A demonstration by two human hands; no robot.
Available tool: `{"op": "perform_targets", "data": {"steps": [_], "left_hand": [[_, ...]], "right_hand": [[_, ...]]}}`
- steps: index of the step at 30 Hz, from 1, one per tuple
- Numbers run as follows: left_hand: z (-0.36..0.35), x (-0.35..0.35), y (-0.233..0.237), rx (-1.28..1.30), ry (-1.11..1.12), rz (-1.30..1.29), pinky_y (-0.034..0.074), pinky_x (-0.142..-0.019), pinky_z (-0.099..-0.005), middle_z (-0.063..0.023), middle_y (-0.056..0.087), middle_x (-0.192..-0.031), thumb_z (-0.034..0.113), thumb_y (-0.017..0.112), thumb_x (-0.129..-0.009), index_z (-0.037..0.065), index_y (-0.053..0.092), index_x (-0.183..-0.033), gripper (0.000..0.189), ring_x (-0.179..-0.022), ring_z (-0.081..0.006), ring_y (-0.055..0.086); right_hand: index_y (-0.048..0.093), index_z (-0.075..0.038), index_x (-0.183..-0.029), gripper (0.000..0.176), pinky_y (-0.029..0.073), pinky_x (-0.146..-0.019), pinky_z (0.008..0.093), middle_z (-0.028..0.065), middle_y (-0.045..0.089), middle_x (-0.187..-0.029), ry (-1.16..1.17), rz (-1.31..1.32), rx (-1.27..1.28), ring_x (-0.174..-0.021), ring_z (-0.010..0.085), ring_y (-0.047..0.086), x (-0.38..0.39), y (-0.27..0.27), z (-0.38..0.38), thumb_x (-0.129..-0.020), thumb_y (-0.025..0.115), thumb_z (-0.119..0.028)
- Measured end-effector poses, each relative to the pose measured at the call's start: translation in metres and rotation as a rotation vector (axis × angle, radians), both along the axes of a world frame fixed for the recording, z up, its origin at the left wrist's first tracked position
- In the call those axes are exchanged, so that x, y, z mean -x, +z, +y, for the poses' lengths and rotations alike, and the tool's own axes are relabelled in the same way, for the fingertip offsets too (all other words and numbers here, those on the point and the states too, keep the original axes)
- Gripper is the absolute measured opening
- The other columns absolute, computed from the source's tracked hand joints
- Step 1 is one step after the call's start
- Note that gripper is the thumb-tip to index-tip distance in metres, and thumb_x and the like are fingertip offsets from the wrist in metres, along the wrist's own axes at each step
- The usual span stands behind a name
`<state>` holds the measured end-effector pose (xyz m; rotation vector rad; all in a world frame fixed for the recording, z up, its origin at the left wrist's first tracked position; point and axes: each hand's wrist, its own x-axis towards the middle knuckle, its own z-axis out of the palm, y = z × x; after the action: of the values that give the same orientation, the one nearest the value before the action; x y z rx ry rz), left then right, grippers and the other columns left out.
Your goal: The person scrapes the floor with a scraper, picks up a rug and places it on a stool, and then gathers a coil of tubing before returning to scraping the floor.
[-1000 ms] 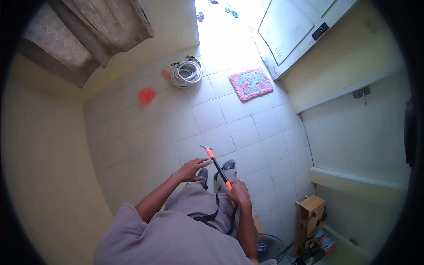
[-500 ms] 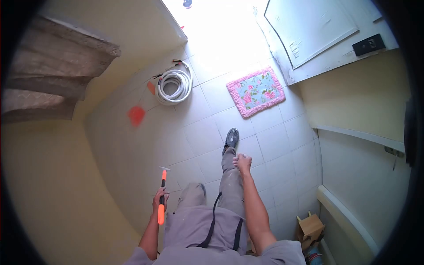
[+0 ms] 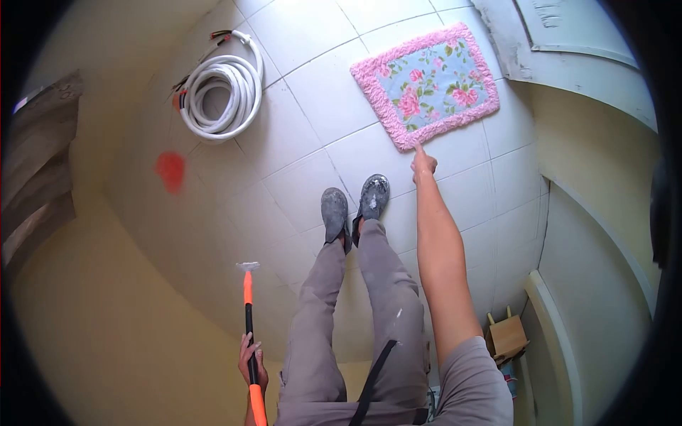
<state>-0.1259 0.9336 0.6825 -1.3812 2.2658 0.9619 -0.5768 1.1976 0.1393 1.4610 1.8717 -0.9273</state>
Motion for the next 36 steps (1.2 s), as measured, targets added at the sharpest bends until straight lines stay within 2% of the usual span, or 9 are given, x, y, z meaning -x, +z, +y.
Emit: {"op": "perform_targets", "data": {"steps": [3, 6, 12, 19, 23, 27, 30, 33, 36], "left_hand": [[0.0, 0.016, -0.013, -0.014, -0.019, -0.062, 0.036, -0.117, -0.0536, -0.0262, 0.062, -0.138, 0.008, 0.061, -0.098, -0.001, 0.07, -0.106, 0.015, -0.14, -0.0453, 0.049], [-0.005, 0.027, -0.022, -0.019, -0.059, -0.083, 0.036, -0.117, -0.0543, -0.026, 0.063, -0.137, 0.009, 0.063, -0.097, -0.001, 0.071, -0.106, 0.015, -0.14, -0.0445, 0.05], [-0.003, 0.05, -0.006, -0.036, -0.108, -0.126, 0.037, -0.117, -0.0522, -0.0249, 0.064, -0.136, 0.001, 0.062, -0.092, -0.001, 0.073, -0.104, 0.016, -0.14, -0.0443, 0.049], [-0.029, 0.075, 0.029, -0.049, -0.213, -0.052, 0.037, -0.117, -0.0516, -0.0234, 0.064, -0.136, 0.0, 0.063, -0.092, 0.0, 0.073, -0.106, 0.017, -0.139, -0.0441, 0.05], [-0.047, 0.078, 0.044, -0.047, -0.25, 0.103, 0.037, -0.117, -0.0509, -0.0228, 0.065, -0.135, 0.001, 0.063, -0.093, 0.0, 0.073, -0.107, 0.018, -0.139, -0.0431, 0.051], [-0.02, 0.072, 0.083, -0.03, -0.281, 0.197, 0.039, -0.116, -0.0496, -0.022, 0.066, -0.132, 0.0, 0.065, -0.092, 0.0, 0.072, -0.109, 0.019, -0.136, -0.0404, 0.054], [-0.019, 0.082, 0.058, -0.021, -0.336, 0.461, 0.04, -0.116, -0.0475, -0.0207, 0.068, -0.129, -0.002, 0.067, -0.091, 0.0, 0.072, -0.109, 0.019, -0.133, -0.0383, 0.058], [-0.001, 0.055, 0.119, -0.091, -0.396, 0.444, 0.041, -0.116, -0.046, -0.0188, 0.07, -0.125, -0.001, 0.067, -0.092, 0.002, 0.073, -0.108, 0.018, -0.13, -0.0358, 0.06], [-0.019, 0.066, 0.1, -0.121, -0.608, 0.576, 0.042, -0.114, -0.0466, -0.0195, 0.07, -0.123, -0.001, 0.066, -0.094, 0.002, 0.072, -0.109, 0.016, -0.128, -0.035, 0.062]], "right_hand": [[0.046, 0.016, -0.128, 0.106, 0.054, -0.101, 0.0427, 0.0277, 0.053, -0.14, 0.021, -0.049, -0.105, -0.127, 0.04, 0.057, 0.026, -0.031, -0.013, -0.069, 0.087, -0.063], [0.049, 0.016, -0.124, 0.096, 0.057, -0.096, 0.041, 0.0258, 0.06, -0.132, 0.025, -0.031, -0.18, -0.116, 0.0396, 0.064, 0.047, -0.048, -0.023, -0.074, 0.087, -0.056], [0.067, -0.001, -0.095, 0.02, 0.059, -0.069, 0.0358, 0.0053, 0.067, -0.09, -0.174, 0.217, 0.292, -0.082, 0.0162, 0.065, 0.059, -0.032, 0.003, -0.089, 0.072, -0.019], [0.06, 0.003, -0.076, 0.027, 0.041, -0.059, 0.0381, 0.0062, 0.053, -0.064, 0.1, 0.812, 0.152, -0.064, 0.0161, 0.049, 0.073, 0.22, -0.002, -0.095, 0.058, -0.016], [0.06, 0.004, -0.096, 0.017, 0.045, -0.066, 0.0397, 0.0173, 0.06, -0.083, 0.101, 0.854, -0.074, -0.07, 0.0239, 0.055, 0.012, 0.383, 0.019, -0.095, 0.058, -0.013], [0.059, 0.006, -0.103, 0.019, 0.054, -0.078, 0.0456, 0.029, 0.067, -0.105, 0.296, 0.603, -0.498, -0.092, 0.0416, 0.068, -0.092, 0.291, 0.065, -0.091, 0.055, -0.008], [0.06, 0.015, -0.11, 0.031, 0.058, -0.082, 0.0469, 0.0369, 0.069, -0.097, 0.027, 0.793, -0.086, -0.094, 0.0472, 0.071, -0.035, 0.472, 0.076, -0.09, 0.054, -0.009], [0.056, 0.015, -0.098, 0.022, 0.056, -0.077, 0.051, 0.0374, 0.068, -0.089, 0.211, 0.457, -0.363, -0.087, 0.0506, 0.07, -0.103, 0.433, 0.141, -0.088, 0.056, -0.005], [0.052, 0.011, -0.1, 0.027, 0.053, -0.076, 0.0536, 0.031, 0.067, -0.086, -0.106, 0.756, -0.328, -0.084, 0.0484, 0.069, -0.123, 0.514, 0.178, -0.089, 0.064, -0.011]]}}
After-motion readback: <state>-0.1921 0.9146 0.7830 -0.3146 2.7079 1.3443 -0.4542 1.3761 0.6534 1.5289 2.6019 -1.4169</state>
